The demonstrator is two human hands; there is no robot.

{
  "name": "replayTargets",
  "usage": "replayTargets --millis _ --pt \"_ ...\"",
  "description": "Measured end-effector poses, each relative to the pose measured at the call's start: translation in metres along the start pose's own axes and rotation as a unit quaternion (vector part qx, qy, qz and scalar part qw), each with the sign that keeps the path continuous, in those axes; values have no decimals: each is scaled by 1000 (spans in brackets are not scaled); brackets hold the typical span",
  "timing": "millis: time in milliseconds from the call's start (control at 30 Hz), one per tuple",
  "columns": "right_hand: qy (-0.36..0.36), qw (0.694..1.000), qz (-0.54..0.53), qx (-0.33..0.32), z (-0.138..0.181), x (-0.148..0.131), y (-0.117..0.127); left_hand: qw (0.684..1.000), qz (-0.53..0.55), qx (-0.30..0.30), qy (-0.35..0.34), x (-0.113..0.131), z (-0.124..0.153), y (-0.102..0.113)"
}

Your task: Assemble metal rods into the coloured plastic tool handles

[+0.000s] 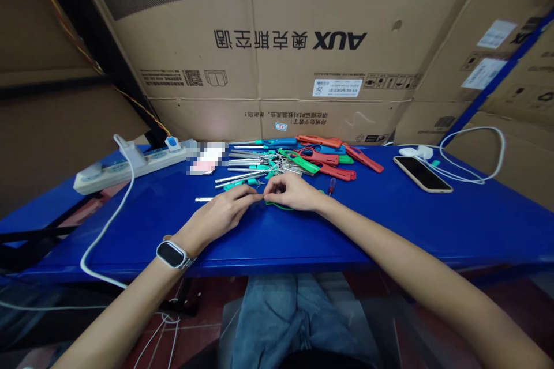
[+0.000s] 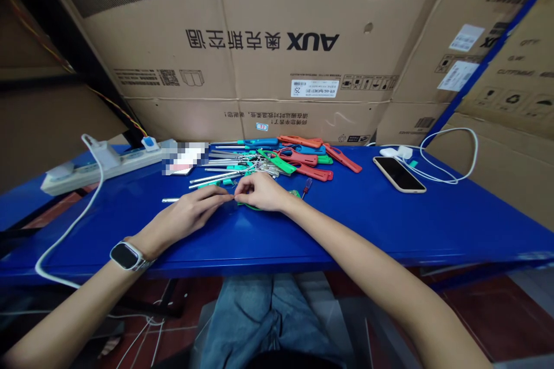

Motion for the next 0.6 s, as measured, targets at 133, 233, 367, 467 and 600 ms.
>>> replayTargets --millis 133,233,367,467,600 --pt "-18 1000 3 3 0 -2 0 998 42 21 46 -4 1 -3" --pt "-22 1000 11 4 -1 -2 -1 997 60 22 51 -6 0 -6" --pt "-17 1000 -10 15 -3 1 -2 996 74 31 50 -8 -2 -6" --pt "11 998 -48 28 -2 4 0 994 78 57 52 -8 -3 -3" --pt "35 998 24 38 2 5 3 993 75 65 57 -6 -2 -2"
Point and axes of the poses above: each hand's wrist, its own z-axis away from the middle knuckle, its own y-axis out of the back of the hand, x = y × z, the point moved 3 cm from there along -z, towards the middle knuckle, and after that the axes turned 10 degrees about -y, right-handed, at the moved point
